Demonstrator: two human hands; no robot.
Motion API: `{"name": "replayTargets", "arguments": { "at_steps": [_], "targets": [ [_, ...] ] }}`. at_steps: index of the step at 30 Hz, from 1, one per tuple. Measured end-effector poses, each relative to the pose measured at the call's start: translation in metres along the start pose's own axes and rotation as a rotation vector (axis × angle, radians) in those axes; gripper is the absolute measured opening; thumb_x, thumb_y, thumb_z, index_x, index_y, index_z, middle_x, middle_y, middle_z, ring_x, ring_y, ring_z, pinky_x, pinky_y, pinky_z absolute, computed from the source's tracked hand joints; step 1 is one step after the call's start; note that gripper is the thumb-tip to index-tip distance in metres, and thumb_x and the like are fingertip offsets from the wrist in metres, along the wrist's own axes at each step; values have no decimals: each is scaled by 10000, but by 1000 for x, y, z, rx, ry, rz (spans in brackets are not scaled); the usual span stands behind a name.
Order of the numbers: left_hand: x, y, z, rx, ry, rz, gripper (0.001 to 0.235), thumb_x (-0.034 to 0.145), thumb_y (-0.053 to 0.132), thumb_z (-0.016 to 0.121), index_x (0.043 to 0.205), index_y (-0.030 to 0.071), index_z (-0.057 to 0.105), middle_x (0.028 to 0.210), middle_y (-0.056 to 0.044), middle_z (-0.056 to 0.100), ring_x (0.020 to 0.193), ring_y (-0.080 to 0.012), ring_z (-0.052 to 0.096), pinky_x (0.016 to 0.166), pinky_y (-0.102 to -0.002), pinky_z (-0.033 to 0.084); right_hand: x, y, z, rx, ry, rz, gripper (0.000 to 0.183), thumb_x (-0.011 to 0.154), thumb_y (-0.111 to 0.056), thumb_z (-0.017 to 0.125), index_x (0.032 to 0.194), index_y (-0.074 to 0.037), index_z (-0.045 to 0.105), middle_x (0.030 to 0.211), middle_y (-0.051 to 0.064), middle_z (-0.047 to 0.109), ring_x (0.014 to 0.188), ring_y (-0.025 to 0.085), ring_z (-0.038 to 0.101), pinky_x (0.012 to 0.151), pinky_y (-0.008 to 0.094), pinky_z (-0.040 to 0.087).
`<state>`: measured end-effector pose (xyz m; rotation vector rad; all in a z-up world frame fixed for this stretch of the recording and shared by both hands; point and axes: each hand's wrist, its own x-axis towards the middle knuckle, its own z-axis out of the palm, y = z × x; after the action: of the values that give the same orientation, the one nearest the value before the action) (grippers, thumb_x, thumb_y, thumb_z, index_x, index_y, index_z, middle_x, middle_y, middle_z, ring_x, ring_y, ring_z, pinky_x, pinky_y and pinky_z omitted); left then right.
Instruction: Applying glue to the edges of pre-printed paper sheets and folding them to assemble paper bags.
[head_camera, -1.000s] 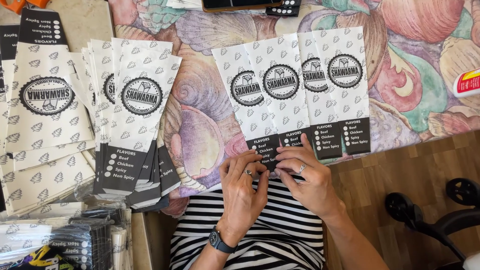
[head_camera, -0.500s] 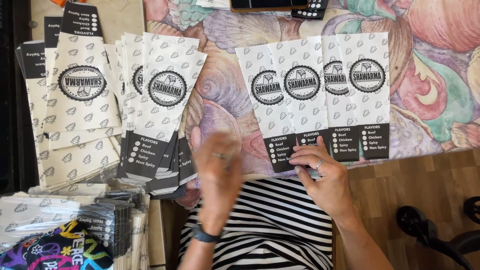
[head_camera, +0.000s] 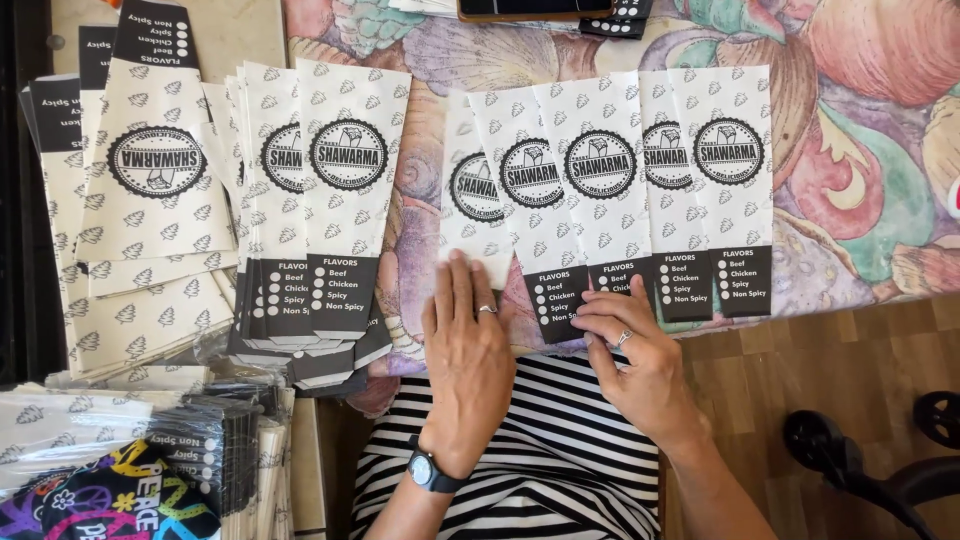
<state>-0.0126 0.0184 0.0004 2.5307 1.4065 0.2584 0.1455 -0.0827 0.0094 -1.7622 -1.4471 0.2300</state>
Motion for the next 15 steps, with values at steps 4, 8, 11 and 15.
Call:
{"name": "replayTargets", "arguments": {
  "at_steps": [4,8,11,15],
  "targets": [
    [1,-11,5,-85,1,104,444,840,-63,597,1281,-54,649,1493,-280,503,1324,-378,500,1032,-460,464,-9,9,5,-49,-12,-93,259,851,105,649,1026,-49,762,1058,77,730,1181,241,686,1260,434,261],
    [3,-16,8,-144,178,116,332,1016,210,594,1309,88,692,1517,-191,530,1375,-364,434,1078,-519,336,-11,8,8,-115,-7,-160,287,870,105,625,1080,-44,751,1103,102,707,1200,267,668,1261,446,272],
    [0,-22,26,-1,226,203,622,1088,415,581,1609,202,318,1698,-98,220,1583,-384,183,1283,-614,204,-11,7,2,-85,-82,-253,373,898,214,544,1220,50,635,1226,220,604,1261,392,597,1250,637,339],
    [2,-5,30,5,275,165,611,1068,428,622,1567,159,393,1662,-143,309,1550,-396,264,1255,-630,219,-9,2,1,-98,-110,-276,322,925,192,534,1218,96,630,1265,235,616,1292,410,581,1242,620,349]
  ]
}}
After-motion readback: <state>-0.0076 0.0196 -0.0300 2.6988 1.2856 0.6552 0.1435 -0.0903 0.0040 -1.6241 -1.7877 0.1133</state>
